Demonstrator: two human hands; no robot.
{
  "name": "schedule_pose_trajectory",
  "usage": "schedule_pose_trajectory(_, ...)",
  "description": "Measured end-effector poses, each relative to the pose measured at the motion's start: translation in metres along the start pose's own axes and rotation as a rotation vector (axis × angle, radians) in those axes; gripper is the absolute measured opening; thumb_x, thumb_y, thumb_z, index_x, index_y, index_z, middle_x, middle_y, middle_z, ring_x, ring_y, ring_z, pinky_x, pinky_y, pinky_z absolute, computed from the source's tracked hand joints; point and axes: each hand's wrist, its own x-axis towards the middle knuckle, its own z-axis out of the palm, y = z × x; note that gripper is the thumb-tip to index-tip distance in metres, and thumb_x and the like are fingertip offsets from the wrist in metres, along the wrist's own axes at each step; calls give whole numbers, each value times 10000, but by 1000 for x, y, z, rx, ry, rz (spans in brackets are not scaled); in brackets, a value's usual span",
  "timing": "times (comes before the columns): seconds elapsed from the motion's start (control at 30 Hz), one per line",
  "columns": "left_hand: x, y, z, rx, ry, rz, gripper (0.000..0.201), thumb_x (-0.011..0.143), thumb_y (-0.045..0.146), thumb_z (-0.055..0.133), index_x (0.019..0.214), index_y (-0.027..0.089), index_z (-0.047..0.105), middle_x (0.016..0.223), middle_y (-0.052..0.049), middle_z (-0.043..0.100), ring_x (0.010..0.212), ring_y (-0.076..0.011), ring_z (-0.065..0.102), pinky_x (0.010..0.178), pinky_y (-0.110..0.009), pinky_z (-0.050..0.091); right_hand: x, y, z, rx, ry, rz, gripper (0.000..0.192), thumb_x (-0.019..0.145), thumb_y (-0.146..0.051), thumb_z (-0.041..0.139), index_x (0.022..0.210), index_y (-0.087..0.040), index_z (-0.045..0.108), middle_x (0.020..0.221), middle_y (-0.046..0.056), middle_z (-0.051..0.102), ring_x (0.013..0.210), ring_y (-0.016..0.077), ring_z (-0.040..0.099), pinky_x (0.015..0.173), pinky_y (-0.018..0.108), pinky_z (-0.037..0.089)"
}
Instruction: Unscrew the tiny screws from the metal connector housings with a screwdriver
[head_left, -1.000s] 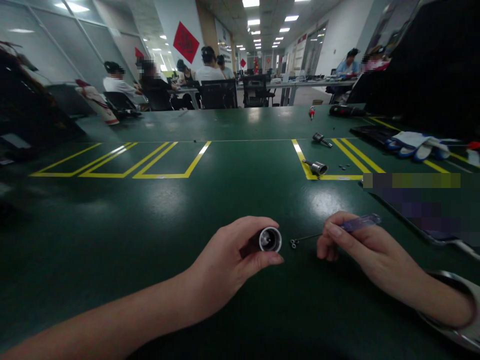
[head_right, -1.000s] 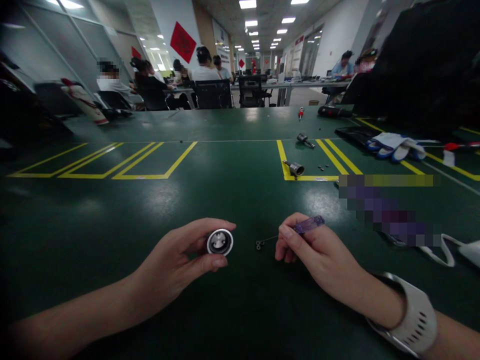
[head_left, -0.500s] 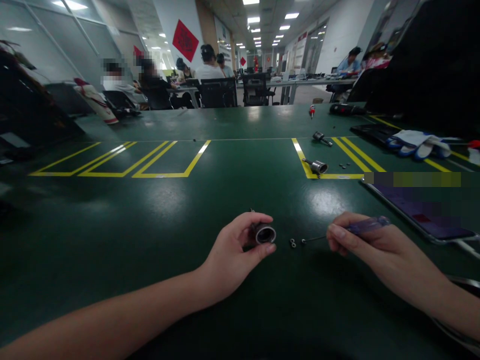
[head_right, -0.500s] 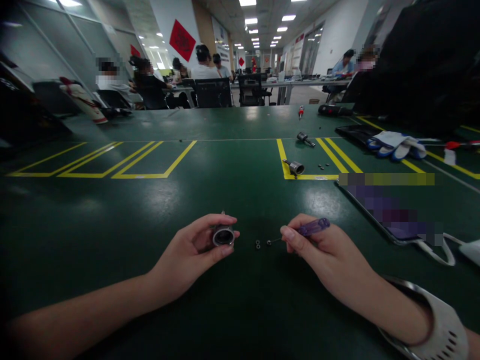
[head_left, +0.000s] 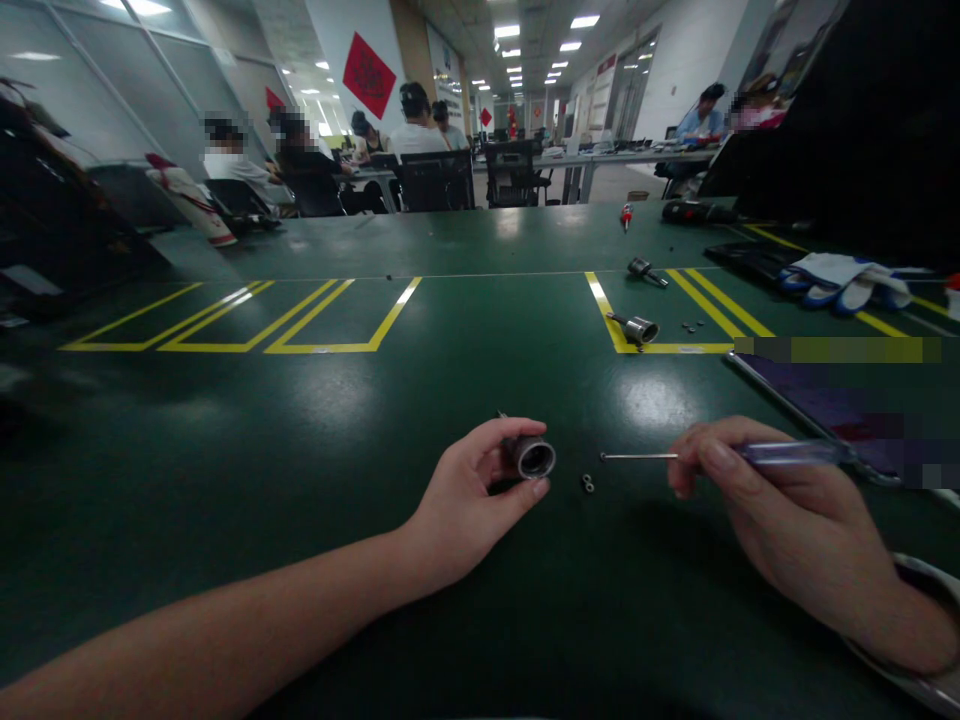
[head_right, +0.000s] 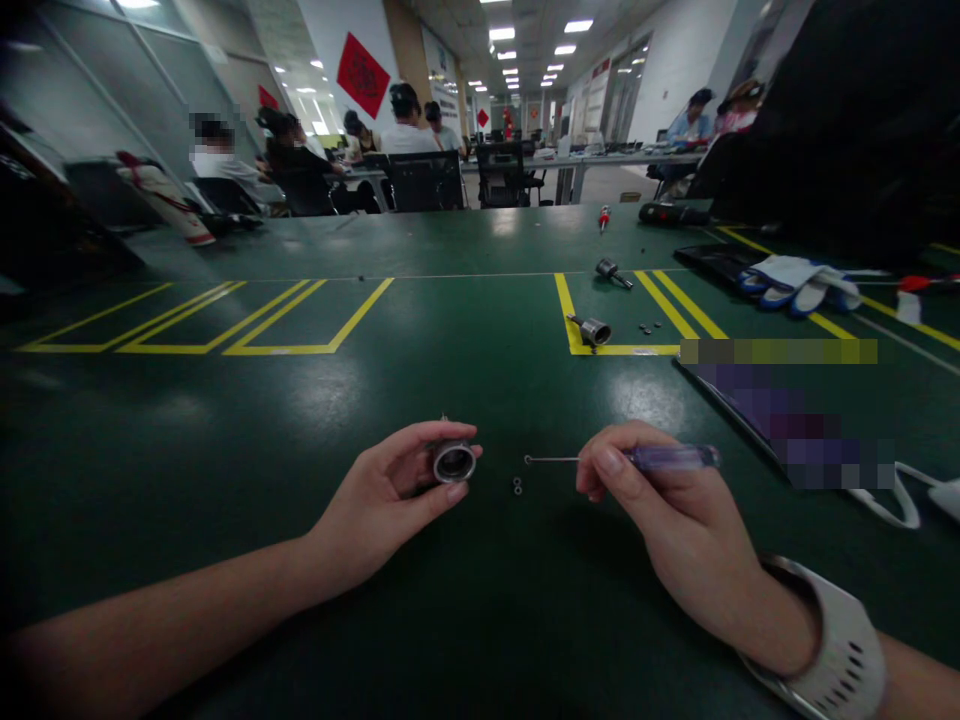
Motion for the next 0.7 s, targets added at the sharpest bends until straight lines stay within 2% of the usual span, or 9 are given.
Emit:
schedule_pose_trajectory(0.1,1,-1,2,13,12,9,410,710,102,645,1103,172,550,1023,-69,652,980,-195,626,899,-364,507,-8,-8,0,-56,-129,-142,149,884,-270,472,939,-313,603,855,23,628,832,191,605,688,303,522)
schedule_pose_trajectory(0.2,1,-1,4,20,2,31,381,727,120,627,1097,176,557,1032,-77,652,977,-198,629,898,-370,507,-12,-17,3,-215,-359,-250,246,854,-205,508,1052,-341,562,1003,34,636,962,213,603,780,332,536)
schedule_pose_trajectory(0.27,1,-1,5,30,10,39,354,730,123,617,1076,181,571,1031,-77,653,970,-200,630,896,-373,506,-13,-20,7,-308,-440,-309,320,843,-173,513,1116,-339,527,1070,45,626,1011,214,593,819,338,536)
schedule_pose_trajectory(0.43,-1,1,6,65,25,41,319,722,128,605,1037,173,590,1026,-82,651,943,-203,637,864,-370,517,-11,-20,15,-418,-464,-405,395,851,-150,492,1203,-327,460,1101,39,630,1058,188,583,869,325,527)
schedule_pose_trajectory(0.7,0,-2,9,81,41,60,266,718,139,590,983,165,602,985,-80,661,864,-191,654,755,-315,542,-16,-17,16,-534,-458,-499,427,828,-176,542,1236,-288,483,1139,46,646,1089,211,580,930,352,502)
